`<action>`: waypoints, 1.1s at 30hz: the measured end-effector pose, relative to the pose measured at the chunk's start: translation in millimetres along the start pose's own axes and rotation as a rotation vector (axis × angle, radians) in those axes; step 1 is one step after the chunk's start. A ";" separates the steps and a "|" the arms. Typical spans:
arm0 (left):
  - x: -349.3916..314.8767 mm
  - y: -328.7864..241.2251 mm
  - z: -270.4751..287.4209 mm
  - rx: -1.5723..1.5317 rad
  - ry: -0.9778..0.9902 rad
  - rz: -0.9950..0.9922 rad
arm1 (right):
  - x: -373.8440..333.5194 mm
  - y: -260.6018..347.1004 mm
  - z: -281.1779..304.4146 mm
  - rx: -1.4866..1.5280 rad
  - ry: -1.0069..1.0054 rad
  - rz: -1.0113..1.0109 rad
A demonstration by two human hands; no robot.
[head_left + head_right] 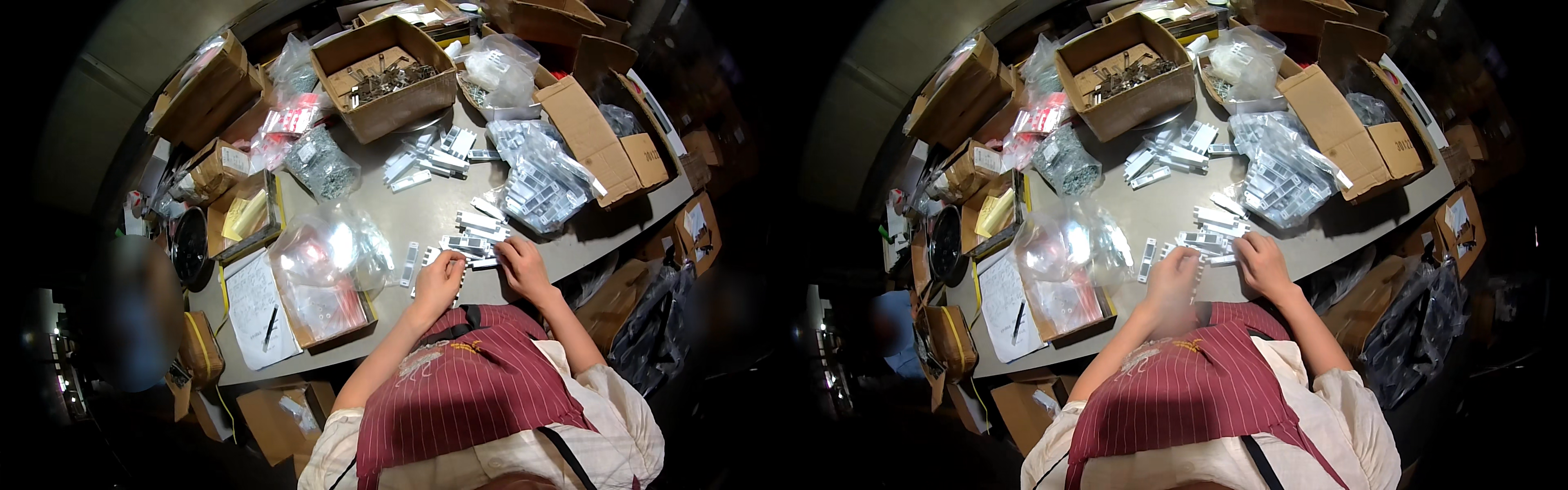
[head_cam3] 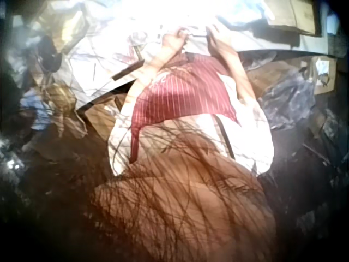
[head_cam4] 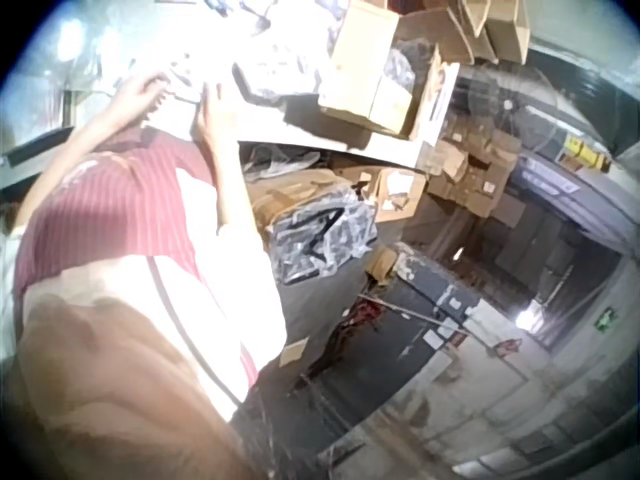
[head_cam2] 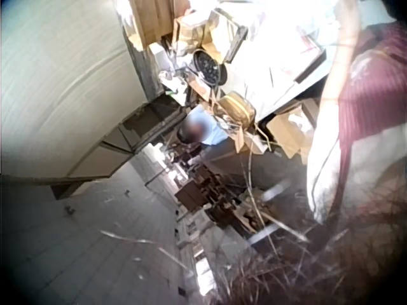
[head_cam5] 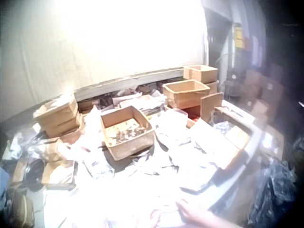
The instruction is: The person repeatedly picks up small white rectangular components from a cluttered table and places them into clear plastic bags. The workspace is filled with cardboard boxes and loose hardware. The person handles the items one by one, organizing them into the packaging.
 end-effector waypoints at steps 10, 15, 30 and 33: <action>-0.6 2.8 -3.5 0.000 -0.014 -0.038 | 1.0 4.2 -3.7 0.021 0.089 -0.020; -6.7 -26.7 -6.3 0.269 0.018 -0.227 | -9.2 -16.6 -11.9 0.529 0.154 -0.279; -12.9 -62.4 -36.1 0.734 0.015 -0.648 | -7.3 6.1 -3.1 -0.046 0.061 -0.113; -7.4 -63.0 -57.0 0.924 0.031 -0.799 | -5.1 -1.1 -11.5 0.011 0.033 -0.101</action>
Point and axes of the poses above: each hand's wrist, its own x-axis towards the middle knuckle, its own z-axis out of the back of the hand, y = z × x, the point moved 10 cm from there along x, towards the middle knuckle, and after that the axes turned 7 degrees about y, right-handed, at the moved point
